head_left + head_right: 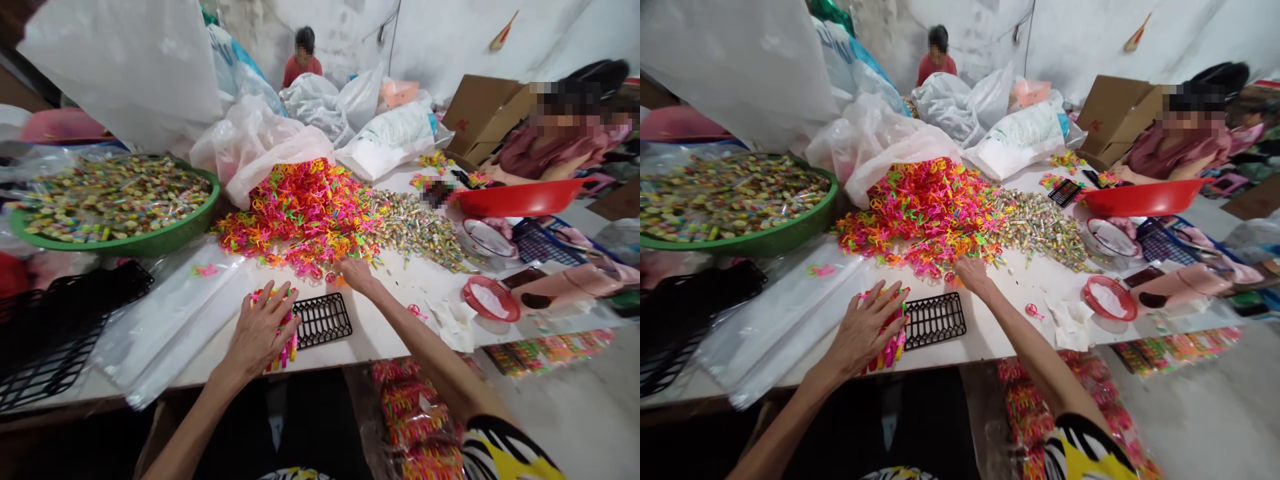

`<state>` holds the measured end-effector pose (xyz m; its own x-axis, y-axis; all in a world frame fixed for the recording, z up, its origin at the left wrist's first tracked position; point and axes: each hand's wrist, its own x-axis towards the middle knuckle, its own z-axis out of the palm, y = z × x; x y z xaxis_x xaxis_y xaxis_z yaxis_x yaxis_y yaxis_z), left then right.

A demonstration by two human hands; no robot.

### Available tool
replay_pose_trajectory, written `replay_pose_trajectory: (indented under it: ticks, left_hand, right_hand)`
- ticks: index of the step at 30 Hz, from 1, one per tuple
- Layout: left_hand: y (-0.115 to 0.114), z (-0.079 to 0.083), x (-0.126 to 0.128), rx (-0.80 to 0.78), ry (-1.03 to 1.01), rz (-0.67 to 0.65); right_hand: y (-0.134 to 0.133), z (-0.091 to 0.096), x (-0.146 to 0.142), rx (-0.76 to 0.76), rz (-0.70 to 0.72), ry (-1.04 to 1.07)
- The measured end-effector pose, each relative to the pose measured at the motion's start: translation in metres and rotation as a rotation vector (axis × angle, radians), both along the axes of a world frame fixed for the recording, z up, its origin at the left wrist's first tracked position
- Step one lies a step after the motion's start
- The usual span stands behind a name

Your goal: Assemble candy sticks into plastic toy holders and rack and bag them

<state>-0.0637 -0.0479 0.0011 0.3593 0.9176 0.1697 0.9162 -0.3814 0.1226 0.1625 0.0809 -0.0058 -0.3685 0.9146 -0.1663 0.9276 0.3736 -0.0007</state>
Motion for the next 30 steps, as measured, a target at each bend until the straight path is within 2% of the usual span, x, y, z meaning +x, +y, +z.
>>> replay_pose_trajectory:
  ticks: [4,8,10,12,15,18,21,24,28,30]
  left_hand:
    - [-0.001,-0.001,0.011,0.036,0.012,0.145]
    - [-0.002,-0.004,0.008,0.017,0.013,0.112]
    - [-0.002,-0.005,0.003,0.022,0.013,0.084]
    - [-0.001,-0.006,0.0,0.038,0.015,0.069]
    - [0.0,-0.007,-0.001,0.063,0.004,0.052]
    - [0.0,-0.007,-0.001,0.07,-0.005,0.046]
    - [0.001,-0.006,0.0,0.05,0.032,0.046]
    - [0.001,-0.005,0.0,0.036,0.08,0.042]
    - [0.001,-0.006,-0.001,0.033,0.092,0.019]
    - [0.001,-0.007,-0.001,0.034,0.084,0.009]
  right_hand:
    - [0.012,-0.002,0.003,-0.033,0.067,-0.009]
    - [-0.003,0.005,0.009,0.0,0.076,0.051]
    - [-0.016,0.007,0.012,0.034,0.051,0.217]
    - [-0.031,0.0,0.01,0.004,0.004,0.479]
    - [-0.054,-0.024,-0.006,-0.106,-0.15,0.889]
    - [-0.069,-0.049,-0.032,-0.141,-0.281,1.087]
    - [-0.076,-0.06,-0.057,-0.223,-0.303,1.185]
    - [-0.078,-0.058,-0.074,-0.259,-0.268,1.185]
    - [-0.079,-0.053,-0.079,-0.151,-0.177,1.034]
    - [-0.076,-0.051,-0.076,-0.185,-0.206,1.053]
